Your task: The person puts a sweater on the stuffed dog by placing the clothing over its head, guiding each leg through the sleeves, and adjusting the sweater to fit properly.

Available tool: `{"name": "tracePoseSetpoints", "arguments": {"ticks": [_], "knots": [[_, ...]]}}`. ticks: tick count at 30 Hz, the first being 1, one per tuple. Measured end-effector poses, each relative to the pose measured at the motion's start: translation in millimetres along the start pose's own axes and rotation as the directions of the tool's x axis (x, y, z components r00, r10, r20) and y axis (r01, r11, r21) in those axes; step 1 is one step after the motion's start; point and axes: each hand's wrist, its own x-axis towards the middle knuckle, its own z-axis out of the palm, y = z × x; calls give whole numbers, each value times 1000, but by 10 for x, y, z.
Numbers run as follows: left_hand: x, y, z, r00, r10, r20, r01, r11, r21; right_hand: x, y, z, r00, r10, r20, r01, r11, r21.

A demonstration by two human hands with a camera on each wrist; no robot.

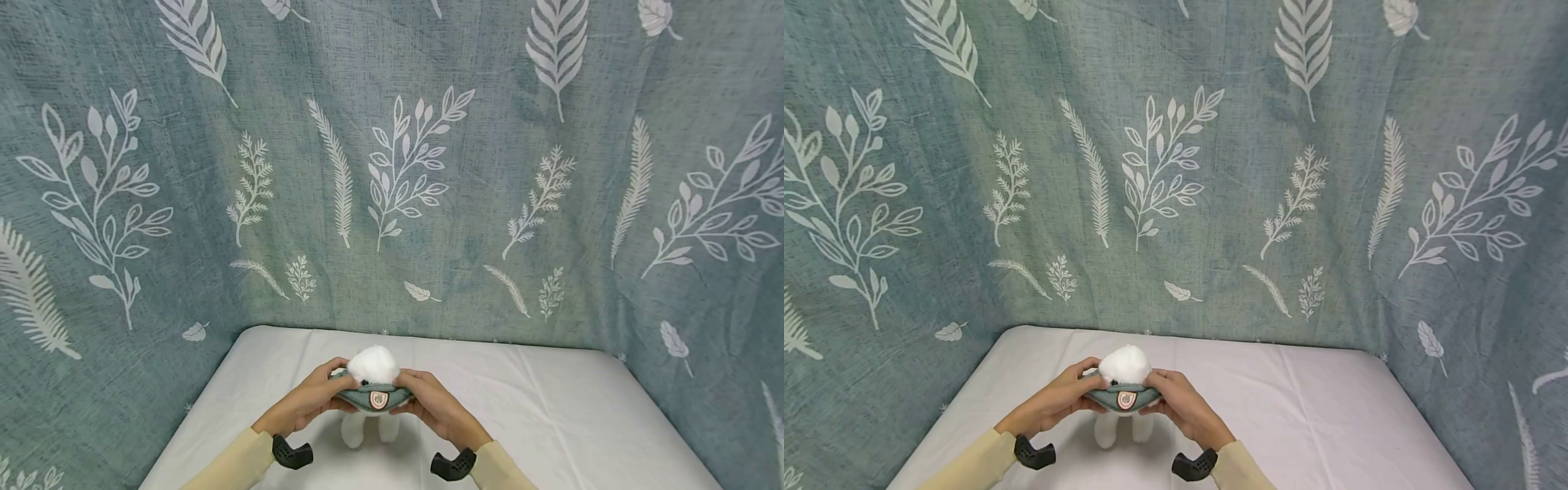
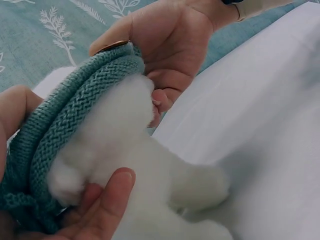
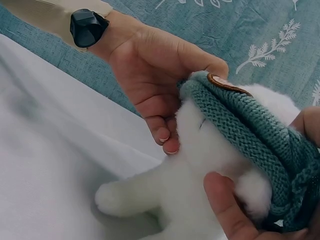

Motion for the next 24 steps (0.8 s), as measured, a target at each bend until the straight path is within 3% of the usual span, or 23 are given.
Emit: {"name": "tracePoseSetpoints", "arguments": {"ticks": [9, 24], "knots": [[-3, -29, 37, 999, 31, -22, -32, 999, -41, 2, 2, -3, 999, 13, 45, -13, 1000, 18], [-53, -26, 145, 995, 33, -92, -42, 995, -93, -49, 32, 63, 1000, -5, -20, 5, 999, 34]]}}
